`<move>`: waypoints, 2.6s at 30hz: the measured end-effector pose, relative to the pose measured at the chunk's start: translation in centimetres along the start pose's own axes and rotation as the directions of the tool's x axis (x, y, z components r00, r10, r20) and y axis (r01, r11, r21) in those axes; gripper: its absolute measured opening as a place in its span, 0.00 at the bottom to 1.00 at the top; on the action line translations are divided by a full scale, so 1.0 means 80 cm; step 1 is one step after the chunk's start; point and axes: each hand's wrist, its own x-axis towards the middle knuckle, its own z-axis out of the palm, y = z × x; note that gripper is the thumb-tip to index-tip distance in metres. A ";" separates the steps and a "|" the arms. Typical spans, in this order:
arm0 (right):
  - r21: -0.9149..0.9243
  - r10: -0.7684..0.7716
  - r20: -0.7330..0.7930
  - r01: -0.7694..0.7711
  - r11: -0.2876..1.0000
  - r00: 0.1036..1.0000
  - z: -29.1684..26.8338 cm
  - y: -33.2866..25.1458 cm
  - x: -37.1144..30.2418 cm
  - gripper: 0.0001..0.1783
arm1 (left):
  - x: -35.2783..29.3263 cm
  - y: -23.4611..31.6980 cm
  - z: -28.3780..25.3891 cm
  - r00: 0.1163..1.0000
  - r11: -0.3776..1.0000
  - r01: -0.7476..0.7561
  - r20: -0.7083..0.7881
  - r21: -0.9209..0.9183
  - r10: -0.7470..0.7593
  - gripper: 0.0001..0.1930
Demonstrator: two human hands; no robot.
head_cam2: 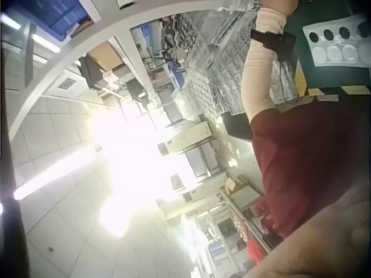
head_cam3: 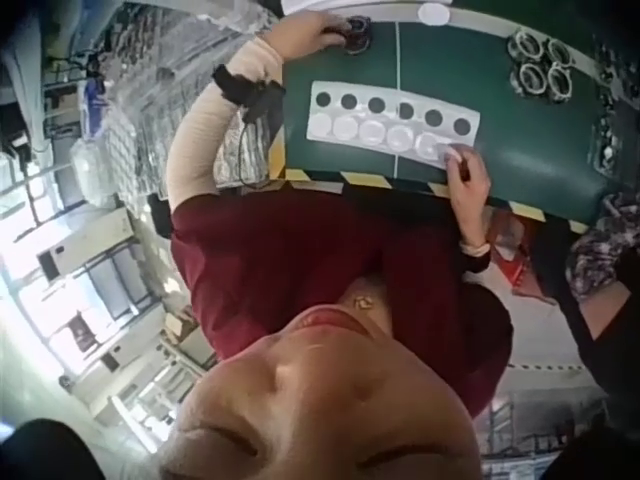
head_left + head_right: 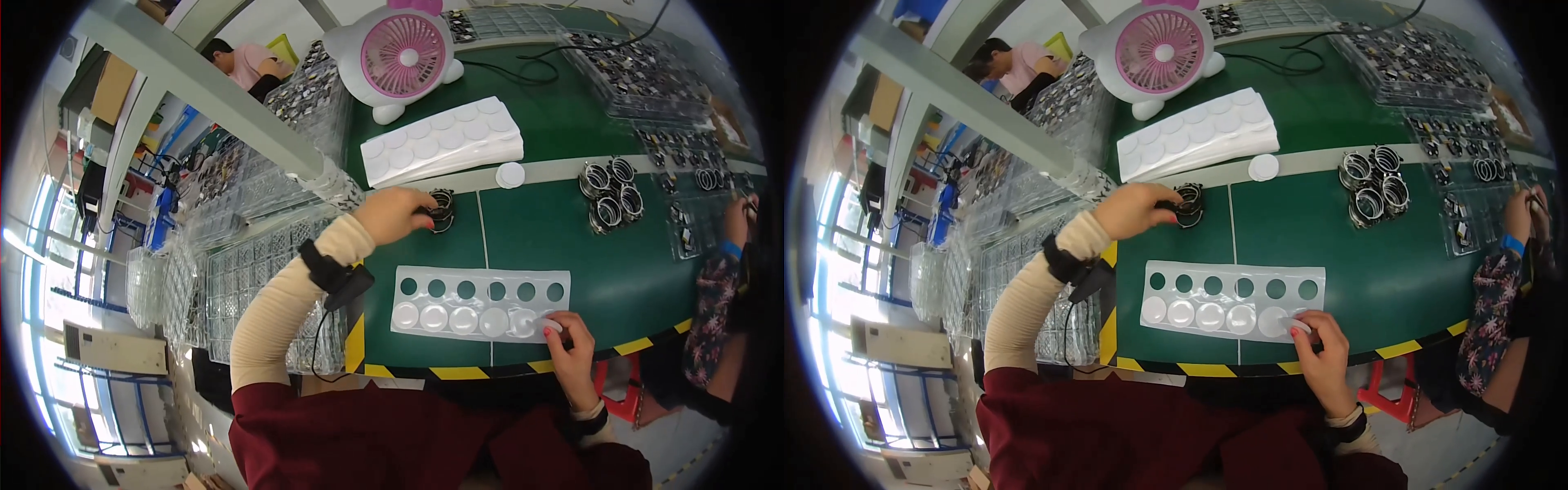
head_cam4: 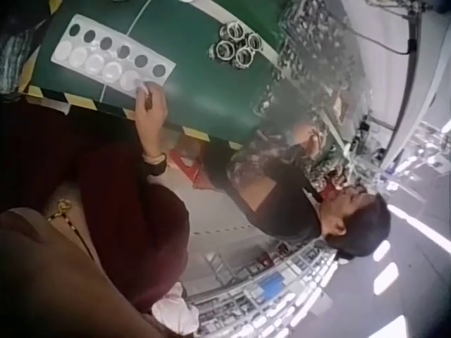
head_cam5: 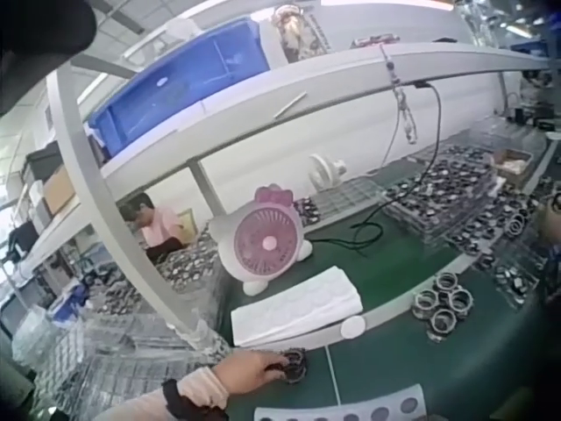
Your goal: The person picks up a metal ring and a white circular sticker, presses the sticker onto the ring by hand, and places the assembled unit on the table. They then reach into a plastic tray to retrieve another metal ring and repeat the process.
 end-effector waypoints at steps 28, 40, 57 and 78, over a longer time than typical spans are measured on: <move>-0.034 -0.066 0.066 0.068 0.997 0.996 0.009 0.011 0.021 0.05 | 0.045 0.037 0.058 0.943 0.896 0.224 -0.317 0.384 -0.100 0.04; -0.052 -0.055 0.138 0.063 0.997 0.989 0.000 -0.001 0.019 0.05 | 0.008 0.027 0.044 0.886 0.757 0.439 -0.372 0.484 -0.276 0.07; 0.653 0.207 0.071 -0.202 0.730 0.976 0.084 0.003 0.171 0.07 | 0.000 0.101 0.109 0.976 -0.548 0.014 0.129 -0.836 -0.173 0.15; 0.481 0.211 0.176 -0.271 0.834 0.962 0.110 -0.012 0.146 0.15 | 0.007 0.107 0.129 0.886 -0.732 -0.064 0.300 -0.678 -0.355 0.17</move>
